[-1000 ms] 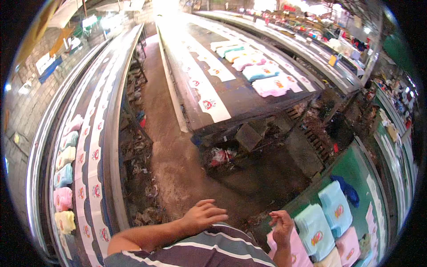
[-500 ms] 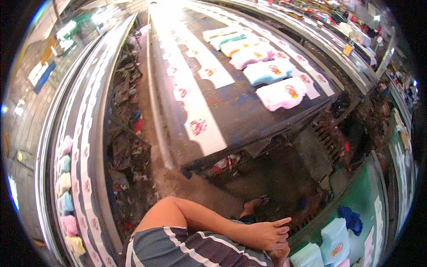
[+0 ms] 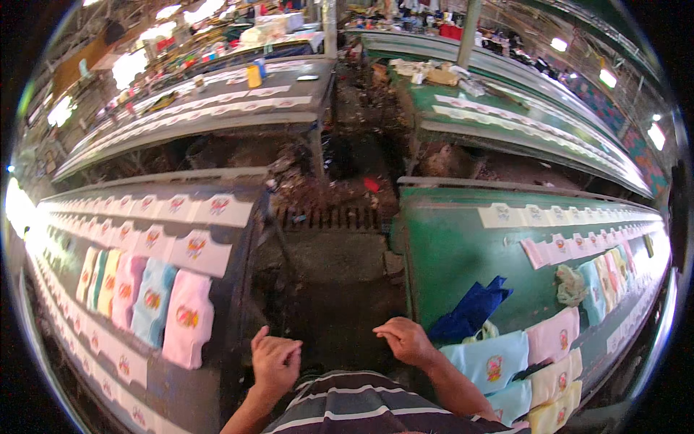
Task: The person repeatedly wipes the inside of a red wooden printing frame with a small rectangular block, then places the frame down and walks through a market area to pick up a white cup.
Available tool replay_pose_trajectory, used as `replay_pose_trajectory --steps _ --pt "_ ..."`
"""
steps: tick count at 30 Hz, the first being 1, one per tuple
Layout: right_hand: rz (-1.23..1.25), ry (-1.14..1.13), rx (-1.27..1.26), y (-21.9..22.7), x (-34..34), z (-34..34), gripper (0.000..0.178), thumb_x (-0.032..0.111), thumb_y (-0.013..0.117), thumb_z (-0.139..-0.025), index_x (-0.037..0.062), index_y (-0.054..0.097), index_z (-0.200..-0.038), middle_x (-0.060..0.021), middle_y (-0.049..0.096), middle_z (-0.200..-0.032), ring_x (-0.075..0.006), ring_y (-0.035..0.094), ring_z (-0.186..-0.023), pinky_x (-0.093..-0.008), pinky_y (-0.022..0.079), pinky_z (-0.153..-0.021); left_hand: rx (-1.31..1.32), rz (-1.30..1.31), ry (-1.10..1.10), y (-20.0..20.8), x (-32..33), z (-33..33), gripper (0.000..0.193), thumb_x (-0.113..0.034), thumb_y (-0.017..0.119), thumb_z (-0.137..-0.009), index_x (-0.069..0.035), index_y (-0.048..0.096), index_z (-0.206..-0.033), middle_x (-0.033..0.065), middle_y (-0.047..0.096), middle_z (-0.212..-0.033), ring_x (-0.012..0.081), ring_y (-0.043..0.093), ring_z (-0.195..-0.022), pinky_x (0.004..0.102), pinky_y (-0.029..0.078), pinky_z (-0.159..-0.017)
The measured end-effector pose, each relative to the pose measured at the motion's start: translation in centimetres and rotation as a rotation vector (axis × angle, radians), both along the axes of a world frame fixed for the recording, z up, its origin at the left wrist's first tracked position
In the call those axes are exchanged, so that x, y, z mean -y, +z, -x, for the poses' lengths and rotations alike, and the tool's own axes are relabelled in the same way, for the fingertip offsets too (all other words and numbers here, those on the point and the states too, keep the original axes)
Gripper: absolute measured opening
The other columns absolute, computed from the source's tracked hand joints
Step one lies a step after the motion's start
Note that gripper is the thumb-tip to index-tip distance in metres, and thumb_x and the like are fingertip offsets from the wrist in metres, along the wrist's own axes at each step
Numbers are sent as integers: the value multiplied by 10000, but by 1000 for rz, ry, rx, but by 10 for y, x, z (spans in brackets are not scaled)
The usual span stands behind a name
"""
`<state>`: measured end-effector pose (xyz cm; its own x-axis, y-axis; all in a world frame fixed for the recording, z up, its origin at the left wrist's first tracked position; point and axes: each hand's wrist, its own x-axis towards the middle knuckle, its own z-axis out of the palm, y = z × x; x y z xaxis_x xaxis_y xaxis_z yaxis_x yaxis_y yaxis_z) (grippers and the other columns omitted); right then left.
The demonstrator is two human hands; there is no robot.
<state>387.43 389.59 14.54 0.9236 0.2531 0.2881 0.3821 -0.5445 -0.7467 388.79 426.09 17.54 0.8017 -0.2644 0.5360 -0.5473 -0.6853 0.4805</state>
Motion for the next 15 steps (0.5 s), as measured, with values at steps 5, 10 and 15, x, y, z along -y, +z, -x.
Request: replay_pose_trajectory --steps 5,10,15 --pt "30 143 -117 3 7 -115 302 17 726 -971 110 788 -1252 -125 806 -1059 -406 770 -1044 -530 613 -938 14 93 114 -17 9 -121 220 35 860 -828 -99 813 -996 78 808 -949 308 768 -922 576 485 -1222" --pt "159 199 168 -7 28 -268 301 34 740 -975 120 805 -1256 -122 801 -1070 -385 776 -1044 -516 614 -916 73 38 14 -47 27 -282 215 27 879 -835 -110 794 -977 63 796 -925 302 764 -908 580 482 -1226" --pt "259 53 -15 9 83 -410 249 73 722 -1010 112 824 -1233 -129 819 -1050 -389 789 -1055 -522 623 -945 30 297 46 -41 89 -460 215 -9 923 -835 -127 787 -952 49 797 -894 287 771 -884 608 534 -1166"
